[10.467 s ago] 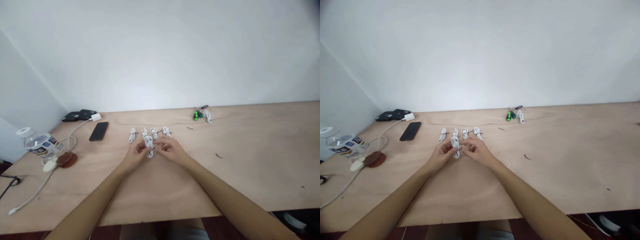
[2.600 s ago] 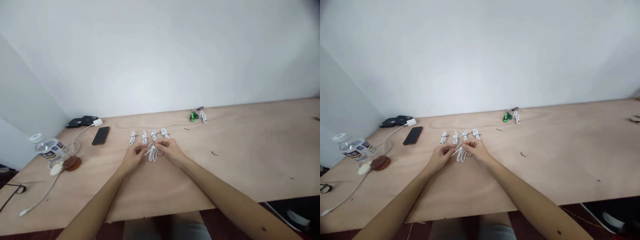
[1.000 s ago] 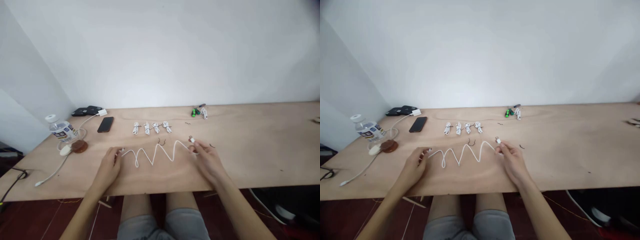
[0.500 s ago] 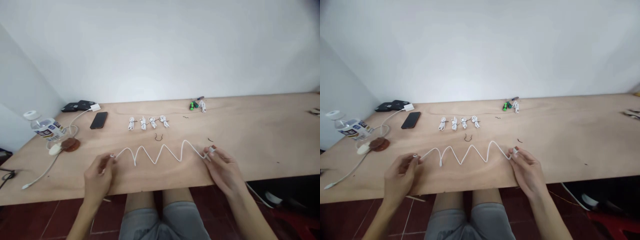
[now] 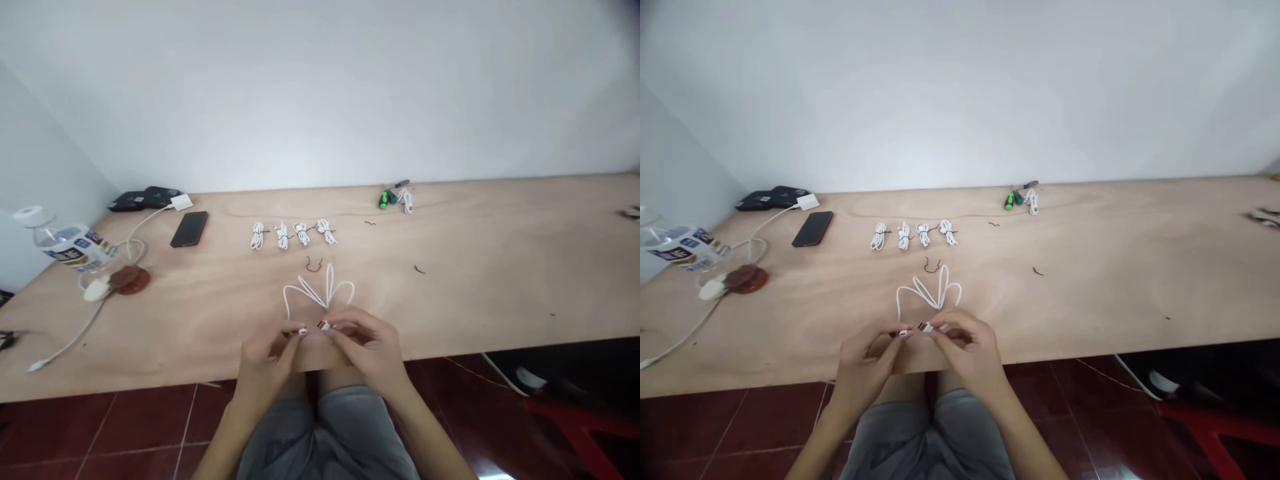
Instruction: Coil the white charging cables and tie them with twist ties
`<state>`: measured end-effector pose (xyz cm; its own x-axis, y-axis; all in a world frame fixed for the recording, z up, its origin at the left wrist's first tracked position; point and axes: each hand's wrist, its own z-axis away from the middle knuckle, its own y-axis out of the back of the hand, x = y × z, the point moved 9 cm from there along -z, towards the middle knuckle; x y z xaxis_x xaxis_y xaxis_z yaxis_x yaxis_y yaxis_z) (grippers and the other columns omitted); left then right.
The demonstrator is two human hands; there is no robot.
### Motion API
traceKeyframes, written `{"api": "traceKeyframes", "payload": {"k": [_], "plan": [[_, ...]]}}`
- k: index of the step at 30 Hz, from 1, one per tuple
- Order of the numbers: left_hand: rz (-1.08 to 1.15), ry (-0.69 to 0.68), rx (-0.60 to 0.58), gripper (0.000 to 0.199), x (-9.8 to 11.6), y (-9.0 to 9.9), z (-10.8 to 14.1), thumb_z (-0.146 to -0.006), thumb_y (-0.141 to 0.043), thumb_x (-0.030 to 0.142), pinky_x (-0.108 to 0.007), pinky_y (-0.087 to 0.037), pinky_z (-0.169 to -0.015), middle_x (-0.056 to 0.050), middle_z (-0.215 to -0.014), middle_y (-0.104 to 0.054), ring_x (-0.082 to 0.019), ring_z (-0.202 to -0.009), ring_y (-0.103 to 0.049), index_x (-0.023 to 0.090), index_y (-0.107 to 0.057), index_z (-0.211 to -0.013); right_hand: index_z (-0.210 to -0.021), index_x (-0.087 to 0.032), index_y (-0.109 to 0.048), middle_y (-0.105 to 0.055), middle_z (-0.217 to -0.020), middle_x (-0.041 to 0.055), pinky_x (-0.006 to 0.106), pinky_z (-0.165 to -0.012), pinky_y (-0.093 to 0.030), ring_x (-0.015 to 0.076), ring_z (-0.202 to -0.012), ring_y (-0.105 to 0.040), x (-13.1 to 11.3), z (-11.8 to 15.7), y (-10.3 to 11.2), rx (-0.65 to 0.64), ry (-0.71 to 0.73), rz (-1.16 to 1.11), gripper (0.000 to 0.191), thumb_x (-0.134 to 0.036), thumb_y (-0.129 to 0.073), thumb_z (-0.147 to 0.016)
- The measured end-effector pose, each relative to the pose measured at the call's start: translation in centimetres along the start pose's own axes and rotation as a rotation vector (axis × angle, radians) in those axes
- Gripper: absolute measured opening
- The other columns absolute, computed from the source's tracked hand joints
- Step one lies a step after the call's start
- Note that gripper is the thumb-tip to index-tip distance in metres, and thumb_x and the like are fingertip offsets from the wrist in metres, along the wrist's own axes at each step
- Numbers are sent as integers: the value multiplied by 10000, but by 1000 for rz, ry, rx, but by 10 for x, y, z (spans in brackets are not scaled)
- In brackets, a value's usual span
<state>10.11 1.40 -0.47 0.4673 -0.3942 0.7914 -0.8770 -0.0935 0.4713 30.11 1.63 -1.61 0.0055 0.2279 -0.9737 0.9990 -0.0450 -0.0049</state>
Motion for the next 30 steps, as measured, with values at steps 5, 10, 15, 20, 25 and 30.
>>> {"api": "traceKeyframes", "payload": {"k": [5, 10, 15, 20, 25, 30], "plan": [[71, 42, -30, 127, -5, -4, 3, -983, -691, 335, -345, -641, -813, -22, -964, -826, -213, -884, -778, 264, -793, -964, -877, -243, -786, -728, -931, 67, 285, -642, -622, 199, -830, -715, 0, 5, -6, -26, 93, 20, 74, -308, -787, -912], [70, 60, -44, 120, -8, -8, 4, -981, -698, 333, -342, -640, -824, -22, -954, -826, -209, -875, -776, 263, -794, -970, -1272, -303, -760, -734, -1141, 85, 370, -877, -653, 228, -1002, -731, 6, 7, -13, -103, 112, 93, 297, -290, -710, -979], [86, 51, -45, 99, -7, -7, 2, -974, -707, 303, -341, -633, -841, -19, -961, -826, -207, -889, -776, 257, -795, -968, -1243, -310, -767, -710, -1166, 88, 399, -961, -600, 245, -1094, -692, -3, 5, -21, -193, 166, 191, 276, -240, -616, -1023], [84, 25, -74, 110, -1, -8, 0, -975, -686, 274, -321, -630, -778, -21, -942, -823, -200, -862, -775, 257, -794, -966, -1083, -265, -725, -653, -1098, 87, 364, -855, -616, 229, -985, -680, -8, 4, -23, -213, 131, 148, 142, -214, -617, -1006], [75, 4, -78, 108, 1, -8, 0, -955, -684, 235, -322, -632, -773, -27, -944, -821, -204, -861, -775, 252, -791, -964, -1038, -252, -702, -635, -1090, 77, 342, -846, -621, 212, -949, -675, -7, 5, -22, -213, 108, 125, 80, -217, -647, -992], [92, 19, -85, 107, 0, -9, 1, -962, -688, 242, -299, -623, -758, -21, -937, -821, -193, -848, -771, 251, -794, -959, -1021, -247, -711, -644, -1067, 72, 328, -829, -620, 205, -932, -682, -3, 6, -23, -205, 108, 123, 55, -234, -672, -986]]}}
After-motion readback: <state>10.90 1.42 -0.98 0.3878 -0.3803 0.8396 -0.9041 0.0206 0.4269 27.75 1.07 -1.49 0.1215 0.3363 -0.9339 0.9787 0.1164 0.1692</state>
